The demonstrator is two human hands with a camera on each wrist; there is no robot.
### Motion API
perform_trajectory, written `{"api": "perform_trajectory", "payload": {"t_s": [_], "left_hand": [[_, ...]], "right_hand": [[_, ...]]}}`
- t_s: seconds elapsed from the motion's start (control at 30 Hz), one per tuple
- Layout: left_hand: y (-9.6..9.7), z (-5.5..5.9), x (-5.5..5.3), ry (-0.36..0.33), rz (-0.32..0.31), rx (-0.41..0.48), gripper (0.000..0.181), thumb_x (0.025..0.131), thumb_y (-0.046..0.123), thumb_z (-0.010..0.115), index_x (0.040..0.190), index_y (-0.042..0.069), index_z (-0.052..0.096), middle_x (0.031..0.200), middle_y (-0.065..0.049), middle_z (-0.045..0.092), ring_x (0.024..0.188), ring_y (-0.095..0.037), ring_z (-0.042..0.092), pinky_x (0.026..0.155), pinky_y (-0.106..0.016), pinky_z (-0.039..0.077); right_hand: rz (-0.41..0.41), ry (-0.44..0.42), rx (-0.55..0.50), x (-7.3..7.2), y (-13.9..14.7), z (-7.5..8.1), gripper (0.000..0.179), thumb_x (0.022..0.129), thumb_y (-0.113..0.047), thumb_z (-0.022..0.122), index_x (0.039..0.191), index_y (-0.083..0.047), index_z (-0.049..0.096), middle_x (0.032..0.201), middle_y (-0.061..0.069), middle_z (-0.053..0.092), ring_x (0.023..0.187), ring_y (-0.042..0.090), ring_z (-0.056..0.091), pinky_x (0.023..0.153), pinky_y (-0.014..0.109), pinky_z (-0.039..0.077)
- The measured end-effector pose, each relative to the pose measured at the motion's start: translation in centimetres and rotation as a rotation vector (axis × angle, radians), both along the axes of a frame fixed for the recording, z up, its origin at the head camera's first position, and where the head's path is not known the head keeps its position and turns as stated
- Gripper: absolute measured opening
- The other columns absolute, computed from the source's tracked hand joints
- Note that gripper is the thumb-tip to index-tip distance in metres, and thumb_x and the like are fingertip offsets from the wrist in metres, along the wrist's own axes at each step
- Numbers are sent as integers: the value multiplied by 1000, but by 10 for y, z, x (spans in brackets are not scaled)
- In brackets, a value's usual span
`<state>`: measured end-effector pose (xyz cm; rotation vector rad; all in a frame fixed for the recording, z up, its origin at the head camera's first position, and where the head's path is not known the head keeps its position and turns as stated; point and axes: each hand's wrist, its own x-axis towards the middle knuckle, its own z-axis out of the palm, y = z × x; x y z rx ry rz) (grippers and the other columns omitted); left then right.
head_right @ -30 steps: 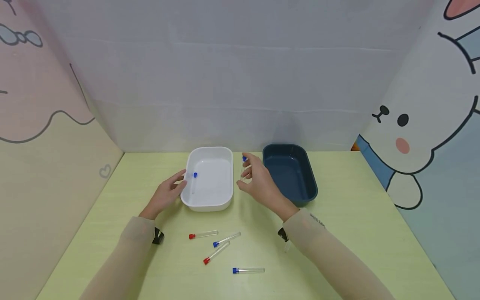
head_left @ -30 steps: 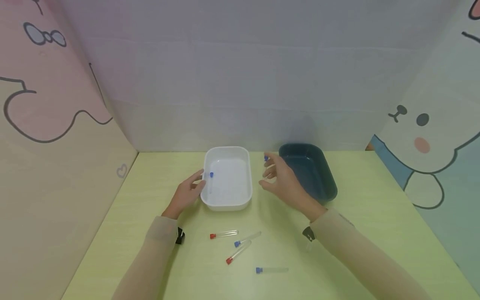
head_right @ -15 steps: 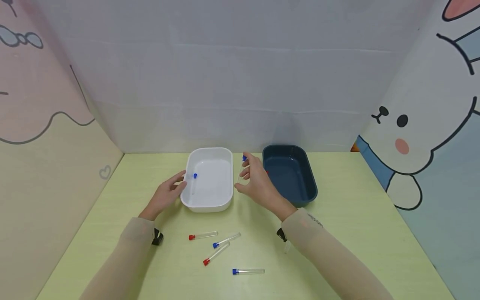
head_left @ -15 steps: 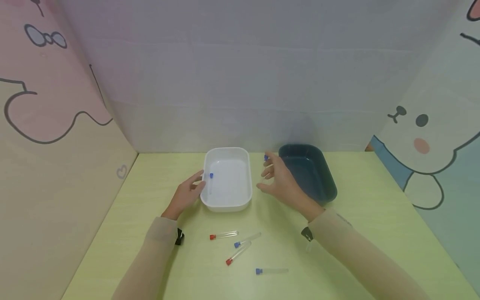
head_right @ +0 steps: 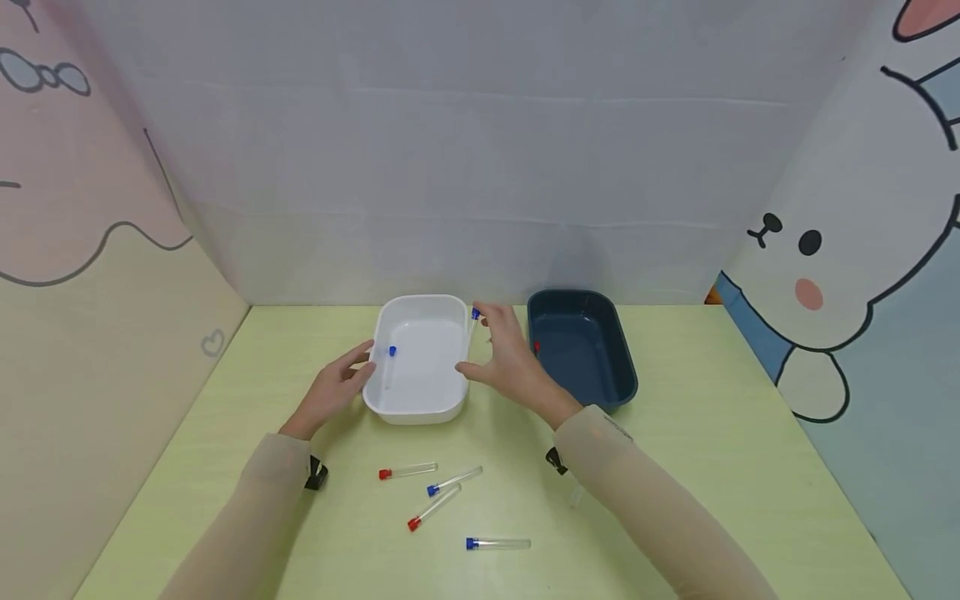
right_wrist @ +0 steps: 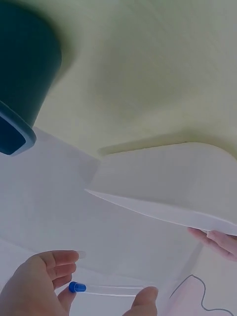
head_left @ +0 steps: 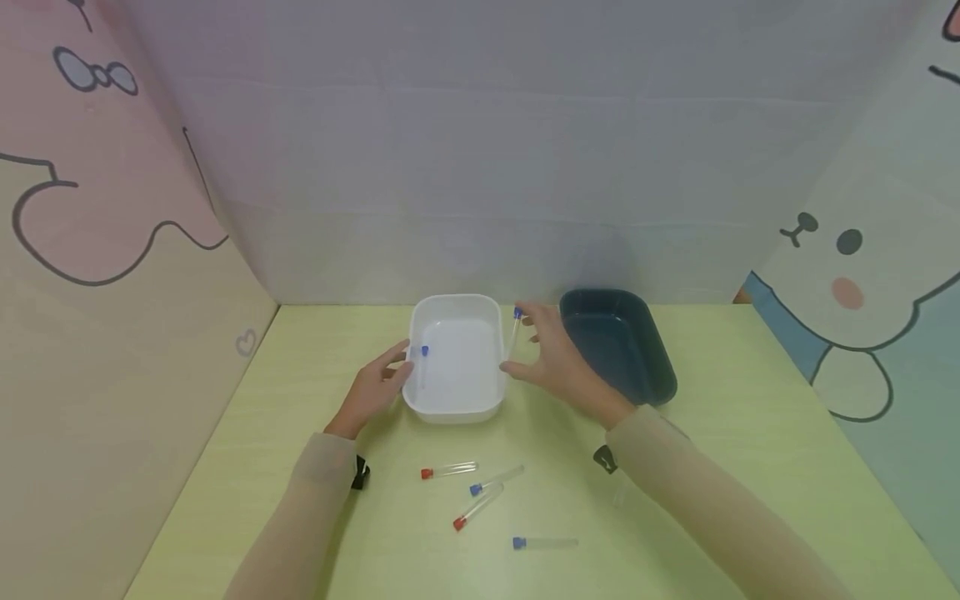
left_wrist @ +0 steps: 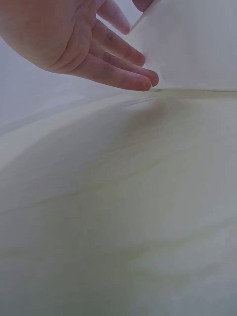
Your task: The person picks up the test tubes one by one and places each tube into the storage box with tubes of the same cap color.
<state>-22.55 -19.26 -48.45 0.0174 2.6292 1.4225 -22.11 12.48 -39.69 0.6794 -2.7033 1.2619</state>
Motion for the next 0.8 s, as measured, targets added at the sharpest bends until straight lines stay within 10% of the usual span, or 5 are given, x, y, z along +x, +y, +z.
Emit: {"api": "perform_trajectory", "payload": {"t_s": [0.3, 0.8], "left_hand": [[-1, -1, -2, -10, 0, 4, 57, 109, 39, 50, 162, 29, 34, 158, -15, 49, 131, -38, 61, 105, -52, 54], [-2, -3, -2, 15, -25, 41, 56, 109, 39, 51, 161, 29, 36, 156, -16, 51, 130, -38, 62, 103, -49, 57]], "right_hand": [[10, 17, 41, -19, -12, -4, 90, 79, -21, 87, 152, 2, 40, 155, 26, 32, 145, 41, 34, 121, 61, 35], [66, -110, 79, -46, -34, -9, 91, 83, -27, 85, 156, -4, 35, 162, 21, 26, 150, 38, 29, 123, 59, 35]]}}
